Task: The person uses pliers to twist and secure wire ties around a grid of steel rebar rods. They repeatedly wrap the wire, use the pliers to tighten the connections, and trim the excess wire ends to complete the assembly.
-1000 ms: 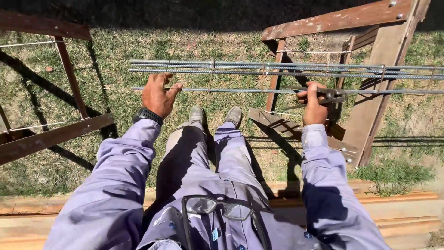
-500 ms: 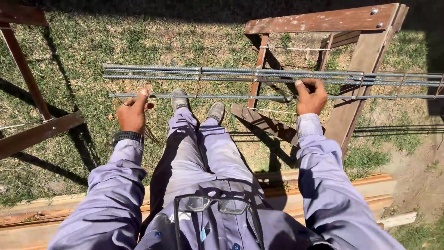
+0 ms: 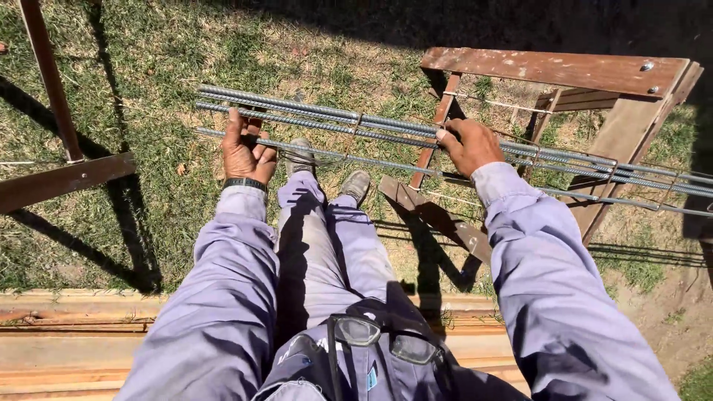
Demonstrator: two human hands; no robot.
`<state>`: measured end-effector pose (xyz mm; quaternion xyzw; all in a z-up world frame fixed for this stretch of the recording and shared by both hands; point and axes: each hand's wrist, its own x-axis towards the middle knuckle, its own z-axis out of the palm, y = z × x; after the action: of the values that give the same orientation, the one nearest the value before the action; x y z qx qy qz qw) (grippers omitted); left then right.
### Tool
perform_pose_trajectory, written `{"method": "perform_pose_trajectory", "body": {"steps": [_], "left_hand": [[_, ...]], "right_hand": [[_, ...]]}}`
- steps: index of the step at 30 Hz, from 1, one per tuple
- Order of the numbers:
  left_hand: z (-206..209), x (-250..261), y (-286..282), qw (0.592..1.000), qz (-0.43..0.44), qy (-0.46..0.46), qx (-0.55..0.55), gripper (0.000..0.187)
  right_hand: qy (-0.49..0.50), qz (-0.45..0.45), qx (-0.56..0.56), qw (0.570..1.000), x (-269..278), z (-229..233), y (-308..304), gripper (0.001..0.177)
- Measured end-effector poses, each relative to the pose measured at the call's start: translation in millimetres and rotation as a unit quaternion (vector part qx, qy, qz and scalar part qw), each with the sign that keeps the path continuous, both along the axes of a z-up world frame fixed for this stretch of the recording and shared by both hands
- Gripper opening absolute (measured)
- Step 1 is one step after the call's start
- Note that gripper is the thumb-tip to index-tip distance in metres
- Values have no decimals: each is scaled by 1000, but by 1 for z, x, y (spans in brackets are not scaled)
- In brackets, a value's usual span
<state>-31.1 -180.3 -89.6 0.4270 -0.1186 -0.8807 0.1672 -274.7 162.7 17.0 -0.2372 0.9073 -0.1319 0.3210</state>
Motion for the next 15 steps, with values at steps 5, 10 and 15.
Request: {"method": "perform_pose_trajectory", "body": {"steps": [5, 10, 15], "left_hand": [[17, -10, 1, 997, -29, -57, -49, 26], [60, -12, 9, 989, -29, -119, -86, 28], [80, -8, 14, 983, -50, -141, -103, 26]], "right_hand": [[-56, -23, 38, 997, -2, 16, -6, 47], [-17, -17, 11, 1000, 2, 27, -11, 38], [23, -15, 14, 1000, 2, 22, -9, 33]]}}
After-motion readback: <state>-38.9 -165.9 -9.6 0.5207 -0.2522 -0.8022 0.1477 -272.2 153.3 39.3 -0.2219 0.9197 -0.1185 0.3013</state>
